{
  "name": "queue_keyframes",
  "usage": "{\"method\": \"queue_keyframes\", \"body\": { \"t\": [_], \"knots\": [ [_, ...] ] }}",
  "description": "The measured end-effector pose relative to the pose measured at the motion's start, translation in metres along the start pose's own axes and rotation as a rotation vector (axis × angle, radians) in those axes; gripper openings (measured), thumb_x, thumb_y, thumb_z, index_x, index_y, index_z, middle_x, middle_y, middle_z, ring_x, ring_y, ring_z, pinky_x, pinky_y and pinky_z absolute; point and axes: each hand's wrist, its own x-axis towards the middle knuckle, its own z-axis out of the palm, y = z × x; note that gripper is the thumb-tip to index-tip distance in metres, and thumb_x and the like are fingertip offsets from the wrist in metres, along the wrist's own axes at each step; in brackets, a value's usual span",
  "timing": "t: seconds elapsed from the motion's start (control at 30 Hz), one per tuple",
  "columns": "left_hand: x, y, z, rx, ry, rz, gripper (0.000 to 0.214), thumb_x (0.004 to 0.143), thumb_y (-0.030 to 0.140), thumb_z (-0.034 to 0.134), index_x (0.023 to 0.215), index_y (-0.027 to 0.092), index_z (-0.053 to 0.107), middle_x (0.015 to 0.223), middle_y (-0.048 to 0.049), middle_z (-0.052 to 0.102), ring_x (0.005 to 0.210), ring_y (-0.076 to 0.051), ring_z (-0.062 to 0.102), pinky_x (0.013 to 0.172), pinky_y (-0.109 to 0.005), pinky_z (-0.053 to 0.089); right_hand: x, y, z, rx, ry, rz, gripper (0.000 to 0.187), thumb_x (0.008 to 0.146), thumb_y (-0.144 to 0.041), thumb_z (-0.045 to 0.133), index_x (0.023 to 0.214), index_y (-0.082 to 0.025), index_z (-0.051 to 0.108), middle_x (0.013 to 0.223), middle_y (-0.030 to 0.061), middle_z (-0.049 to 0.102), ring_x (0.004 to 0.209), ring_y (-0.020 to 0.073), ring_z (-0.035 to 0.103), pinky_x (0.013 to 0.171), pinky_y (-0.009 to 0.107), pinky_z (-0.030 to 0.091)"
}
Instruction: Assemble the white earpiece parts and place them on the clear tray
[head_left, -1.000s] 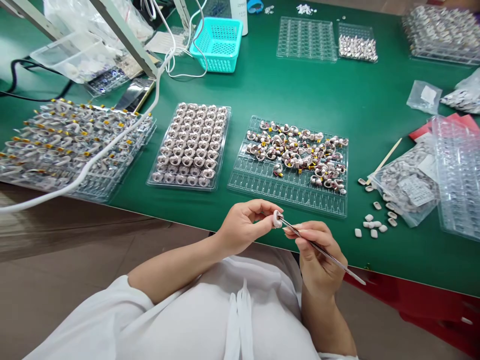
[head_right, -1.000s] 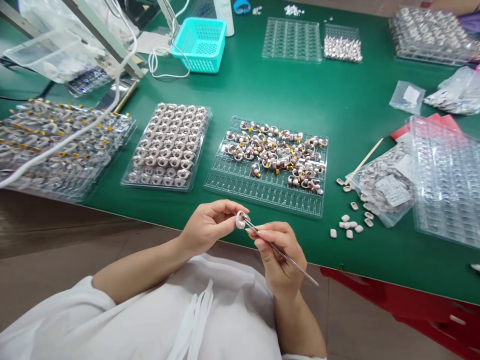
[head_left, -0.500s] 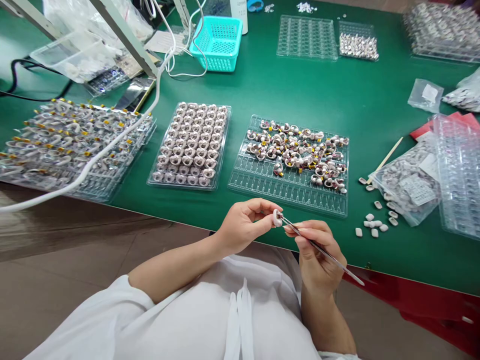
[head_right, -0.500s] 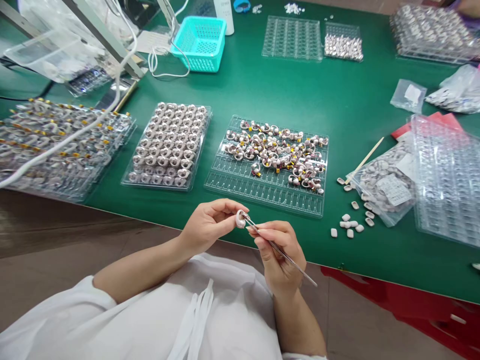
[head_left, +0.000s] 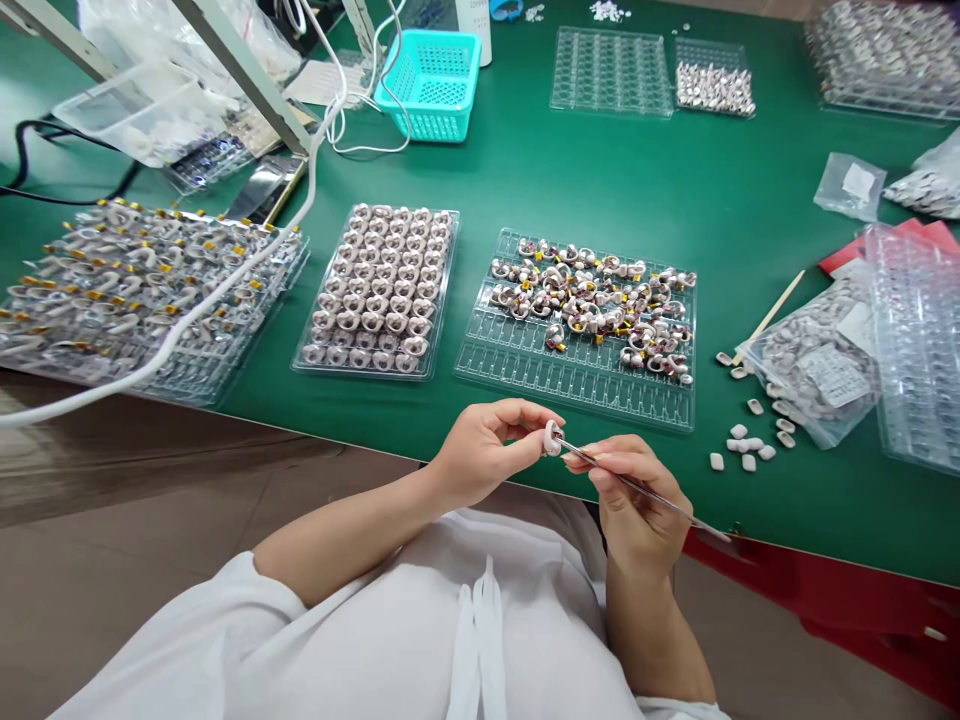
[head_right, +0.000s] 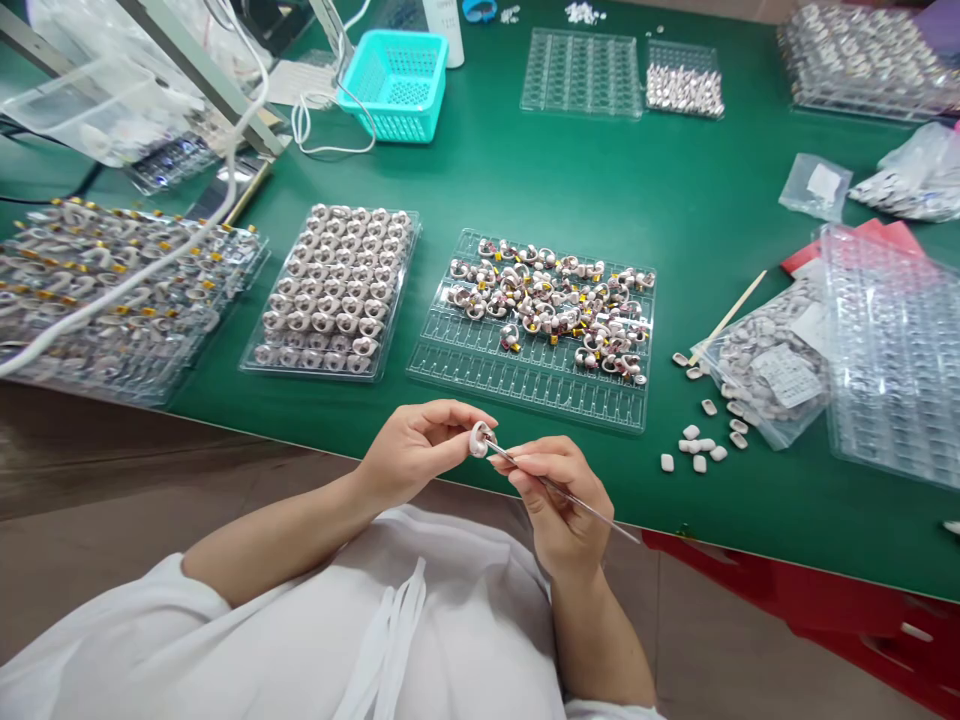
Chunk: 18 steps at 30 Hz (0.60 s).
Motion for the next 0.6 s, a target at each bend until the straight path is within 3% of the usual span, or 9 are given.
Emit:
{"method": "queue_keyframes", "body": {
  "t": [0.2,0.37,0.47,0.6],
  "knots": [
    [0.000,-0.001,-0.002,0.094,-0.024,0.037,0.022,0.084,0.026,0.069,0.099,0.011,0.076,0.085,-0.0086,0.078,0.073,-0.017,0.071,0.069,-0.025,0.055,0.005,0.000,-0.004,0.099,-0.011,0.080,0.020,0.090,-0.013,0.066,0.102,-0.027,0.075,0.094,0.0043,0.066,0.080,0.0192,0.074,0.071,0.039,0.067],
    [-0.001,0.010,0.001,0.206,-0.078,0.084,0.015,0.083,0.021,0.065,0.088,0.011,0.074,0.080,-0.0075,0.076,0.069,-0.014,0.066,0.065,-0.023,0.051,0.010,0.002,-0.008,0.211,-0.066,0.159,0.015,0.091,-0.017,0.067,0.099,-0.026,0.074,0.089,0.0032,0.066,0.074,0.0182,0.072,0.066,0.036,0.063],
    [0.000,0.015,0.001,0.244,-0.115,0.121,0.011,0.080,0.015,0.062,0.082,0.011,0.072,0.075,-0.0050,0.072,0.066,-0.012,0.062,0.063,-0.022,0.048,0.012,-0.001,-0.009,0.199,-0.057,0.137,0.011,0.093,-0.023,0.064,0.096,-0.025,0.074,0.087,0.0038,0.066,0.077,0.0199,0.070,0.069,0.039,0.061],
    [-0.001,0.015,0.002,0.183,-0.099,0.111,0.010,0.082,0.015,0.061,0.082,0.011,0.071,0.073,-0.0040,0.070,0.066,-0.012,0.060,0.062,-0.021,0.048,0.014,-0.009,-0.012,0.081,-0.027,0.062,0.021,0.099,-0.023,0.051,0.100,-0.025,0.072,0.080,0.0044,0.066,0.085,0.0225,0.067,0.075,0.041,0.056]
  ]
}}
